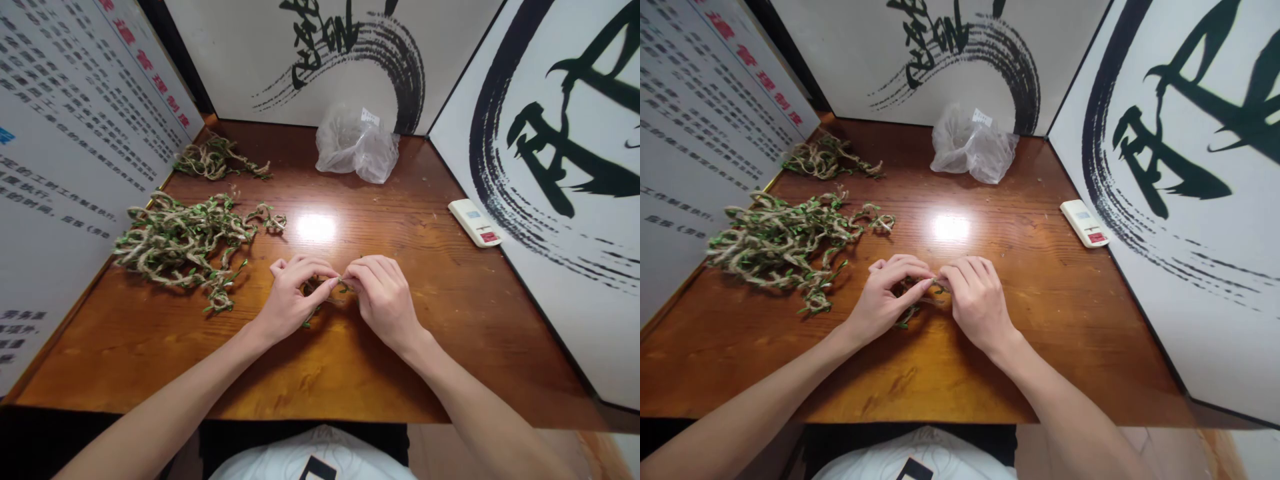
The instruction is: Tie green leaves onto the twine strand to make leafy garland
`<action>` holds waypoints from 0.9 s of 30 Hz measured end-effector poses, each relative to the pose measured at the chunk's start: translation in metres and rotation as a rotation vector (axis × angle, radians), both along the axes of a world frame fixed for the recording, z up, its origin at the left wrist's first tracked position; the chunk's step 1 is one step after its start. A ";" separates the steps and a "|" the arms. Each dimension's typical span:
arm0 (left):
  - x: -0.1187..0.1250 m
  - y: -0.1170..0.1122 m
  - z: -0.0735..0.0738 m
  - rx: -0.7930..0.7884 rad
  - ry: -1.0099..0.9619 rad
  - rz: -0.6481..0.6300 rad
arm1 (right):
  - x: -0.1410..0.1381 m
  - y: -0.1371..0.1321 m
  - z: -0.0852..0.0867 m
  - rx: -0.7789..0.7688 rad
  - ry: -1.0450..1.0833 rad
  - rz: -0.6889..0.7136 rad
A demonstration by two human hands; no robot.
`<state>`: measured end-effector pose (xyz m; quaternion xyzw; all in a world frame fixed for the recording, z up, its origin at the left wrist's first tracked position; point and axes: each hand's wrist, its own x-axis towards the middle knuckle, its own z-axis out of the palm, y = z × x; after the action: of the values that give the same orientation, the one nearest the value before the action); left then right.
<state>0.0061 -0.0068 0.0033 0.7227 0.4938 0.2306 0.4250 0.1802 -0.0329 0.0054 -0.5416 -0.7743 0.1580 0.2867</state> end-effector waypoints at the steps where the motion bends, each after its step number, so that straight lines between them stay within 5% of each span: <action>1: 0.000 0.000 0.000 -0.003 -0.002 -0.001 | 0.000 0.000 -0.001 -0.014 0.014 -0.003; 7: -0.002 0.002 -0.001 -0.026 -0.025 0.002 | 0.001 -0.002 -0.002 -0.205 0.237 -0.008; 14: -0.002 0.004 -0.001 -0.065 -0.051 0.047 | -0.002 -0.002 -0.004 -0.627 0.650 -0.143; 21: -0.004 0.003 -0.001 -0.075 0.047 0.080 | 0.004 0.000 0.000 -0.088 0.228 -0.086; 27: -0.002 0.002 0.000 -0.052 0.042 0.065 | 0.003 0.001 0.001 0.017 0.047 -0.007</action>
<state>0.0036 -0.0045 0.0037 0.6997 0.5318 0.2163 0.4253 0.1831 -0.0318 0.0064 -0.5379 -0.7667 0.1630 0.3102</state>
